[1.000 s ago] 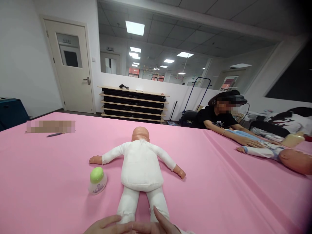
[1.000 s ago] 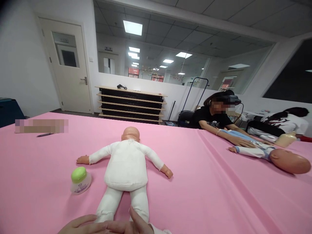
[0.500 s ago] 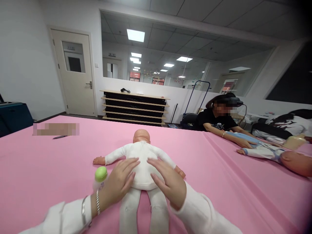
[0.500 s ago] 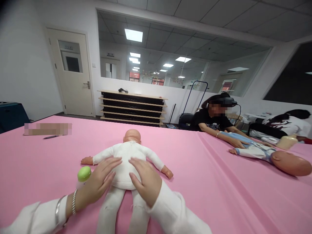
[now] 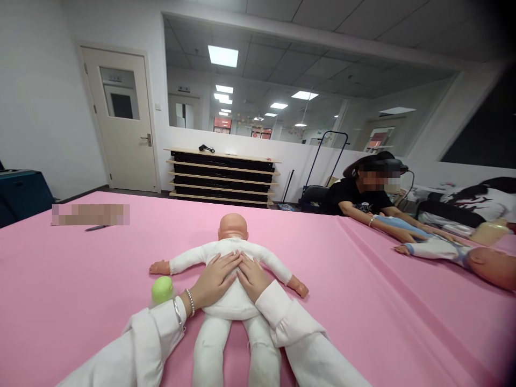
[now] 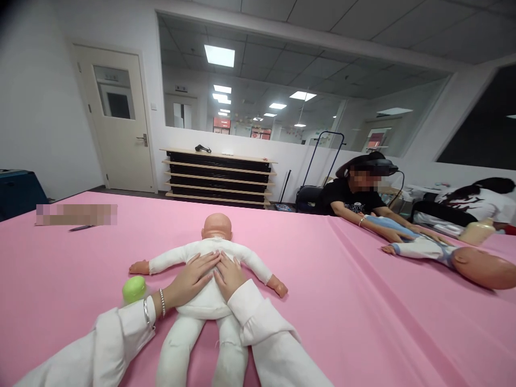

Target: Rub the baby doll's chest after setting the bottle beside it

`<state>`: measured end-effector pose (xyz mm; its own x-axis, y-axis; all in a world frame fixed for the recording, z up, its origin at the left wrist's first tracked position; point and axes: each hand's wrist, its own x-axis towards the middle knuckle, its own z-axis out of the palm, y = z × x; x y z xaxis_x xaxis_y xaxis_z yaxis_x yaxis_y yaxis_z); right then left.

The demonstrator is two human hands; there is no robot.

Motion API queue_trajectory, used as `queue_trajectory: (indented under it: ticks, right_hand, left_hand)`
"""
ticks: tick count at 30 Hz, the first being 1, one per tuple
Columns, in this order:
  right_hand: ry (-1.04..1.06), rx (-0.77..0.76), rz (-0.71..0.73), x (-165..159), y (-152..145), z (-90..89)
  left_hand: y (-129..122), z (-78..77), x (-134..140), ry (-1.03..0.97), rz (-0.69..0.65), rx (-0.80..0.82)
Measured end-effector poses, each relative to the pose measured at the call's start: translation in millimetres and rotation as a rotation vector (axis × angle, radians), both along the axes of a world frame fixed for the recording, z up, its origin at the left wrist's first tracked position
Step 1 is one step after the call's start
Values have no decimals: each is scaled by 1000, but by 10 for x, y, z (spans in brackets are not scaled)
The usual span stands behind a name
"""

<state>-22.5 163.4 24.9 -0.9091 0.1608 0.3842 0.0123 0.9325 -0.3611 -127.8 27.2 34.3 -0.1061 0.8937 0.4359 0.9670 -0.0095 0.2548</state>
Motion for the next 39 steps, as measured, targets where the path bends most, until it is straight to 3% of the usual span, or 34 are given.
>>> queue_trajectory:
  ticks: [11,18,25,31,33,35,39]
  right_hand:
    - [194,-98,210,128,283,-361]
    - [210,-111,223,167,330,-406]
    - [299,-134,143,155,330,-480]
    - [386,-231,-77,197,265,-471]
    - [426,-211,-16,258,209,-397]
    - [490,-143,110,328,153,-315]
    - [445,-24,333,414,103,-227]
  left_hand:
    - [-141,-172,-116,-148,9,29]
    - [-135,-204,-94,-233,32,75]
    - [-160,-231,-103,-208,95,132]
    - [-181,-292,-140,-171,284,383]
    - [-220,-280,-130,-115,240,446]
    - [-269,-253,-104,-1,107,448]
    - [-319,-199,-39,208,-222,289]
